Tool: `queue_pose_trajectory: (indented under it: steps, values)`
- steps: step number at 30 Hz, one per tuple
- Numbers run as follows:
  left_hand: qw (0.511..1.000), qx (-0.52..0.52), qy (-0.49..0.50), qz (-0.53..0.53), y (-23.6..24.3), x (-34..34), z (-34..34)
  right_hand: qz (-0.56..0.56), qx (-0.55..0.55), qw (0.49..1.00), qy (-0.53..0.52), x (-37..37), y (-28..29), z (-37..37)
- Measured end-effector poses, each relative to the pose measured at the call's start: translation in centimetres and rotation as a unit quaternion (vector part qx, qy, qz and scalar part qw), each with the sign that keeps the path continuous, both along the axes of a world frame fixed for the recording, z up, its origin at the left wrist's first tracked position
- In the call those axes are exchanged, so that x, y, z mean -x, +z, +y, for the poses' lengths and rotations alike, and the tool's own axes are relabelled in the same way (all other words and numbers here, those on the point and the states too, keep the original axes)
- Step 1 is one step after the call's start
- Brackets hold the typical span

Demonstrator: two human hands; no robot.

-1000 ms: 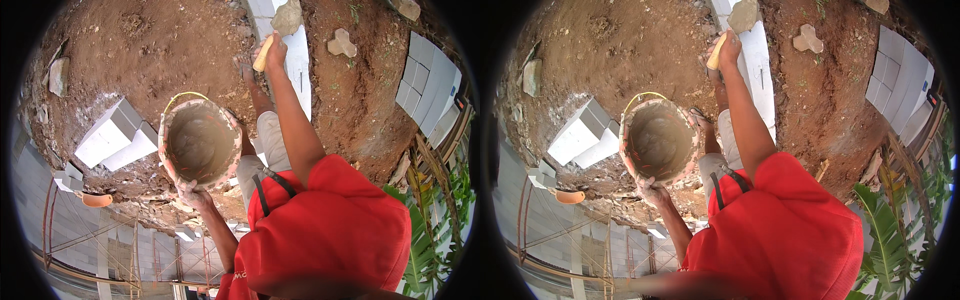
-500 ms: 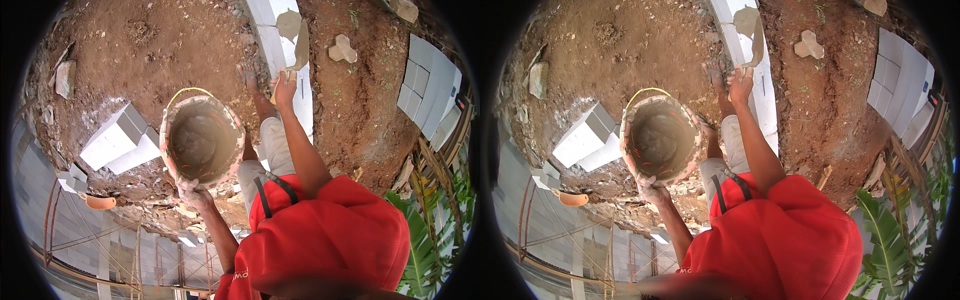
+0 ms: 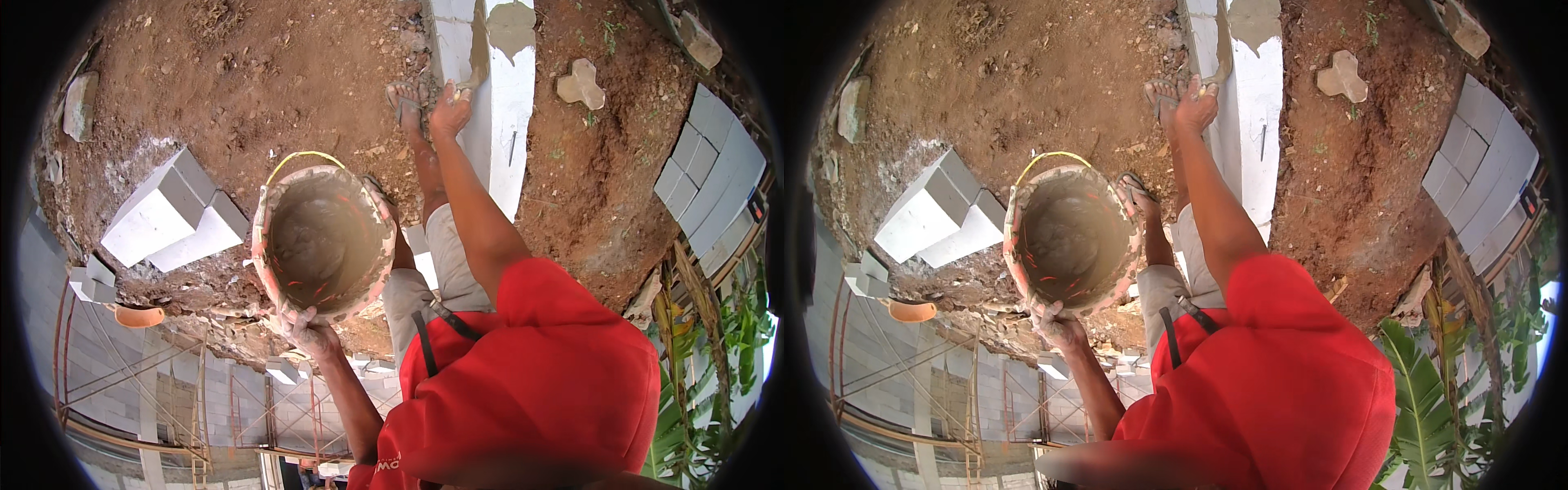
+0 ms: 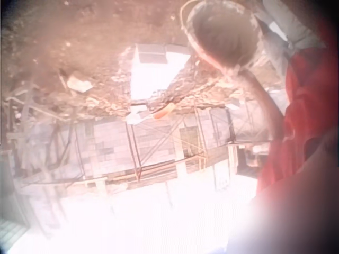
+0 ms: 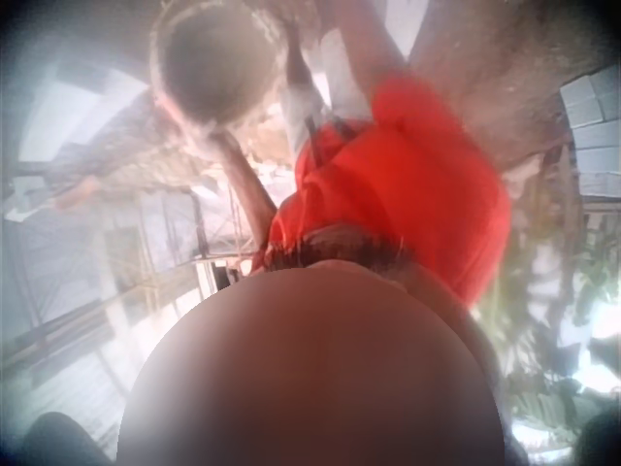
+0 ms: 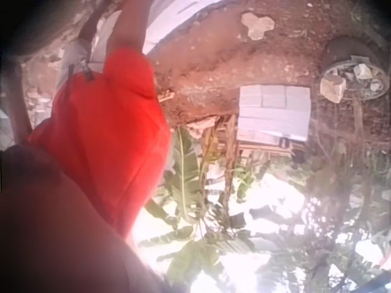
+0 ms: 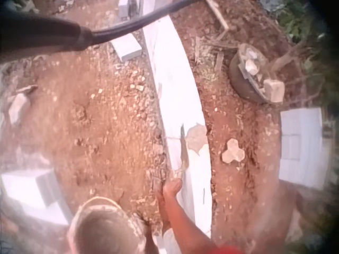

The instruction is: The person applies cement mortar to a vertical wall using a trowel, then places a white block on top and taps it into position with a hammer. The person repeats this process by scooping more mortar and setting another block.

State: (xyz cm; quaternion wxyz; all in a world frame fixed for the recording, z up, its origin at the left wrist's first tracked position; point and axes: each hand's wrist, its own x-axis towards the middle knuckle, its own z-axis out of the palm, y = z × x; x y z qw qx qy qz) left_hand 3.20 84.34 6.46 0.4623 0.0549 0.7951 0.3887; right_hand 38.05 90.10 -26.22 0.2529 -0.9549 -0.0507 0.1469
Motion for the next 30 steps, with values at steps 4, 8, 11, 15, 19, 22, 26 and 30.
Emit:
queue_pose_trajectory:
  steps: [4, 8, 11, 15, 19, 22, 26, 30]
  values:
    - [1.000, -0.008, -0.008, 0.006, 0.1, 0.8, -0.5, 0.040, 0.070, 0.997, -0.002, 2.5, 2.6, -5.3]
    - [0.999, -0.032, -0.001, -0.012, 0.5, 1.1, -0.8, -0.023, 0.086, 0.995, 0.032, 5.4, 4.2, -8.1]
    - [0.998, -0.028, 0.052, -0.005, 0.7, -0.7, 0.4, 0.141, -0.014, 0.989, 0.036, 2.8, 2.3, -5.2]
    - [0.999, -0.023, 0.019, -0.018, 0.4, 0.8, -0.4, 0.087, 0.030, 0.994, 0.051, -0.7, 2.2, 0.6]
    - [1.000, -0.021, 0.008, -0.019, 1.5, -0.2, 0.4, 0.010, -0.038, 0.999, 0.006, 0.8, 4.2, 1.7]
    - [0.999, -0.039, 0.002, -0.007, 3.0, -0.9, 0.6, -0.009, -0.066, 0.997, -0.032, 1.7, 5.0, 2.0]
    - [0.998, -0.056, -0.008, -0.014, 3.6, 1.6, -0.8, 0.031, -0.029, 0.998, -0.049, 2.6, 6.4, 0.5]
    - [0.995, -0.079, 0.063, -0.016, 4.8, 2.5, -3.3, -0.040, -0.020, 0.999, -0.015, 3.0, 10.3, -2.6]
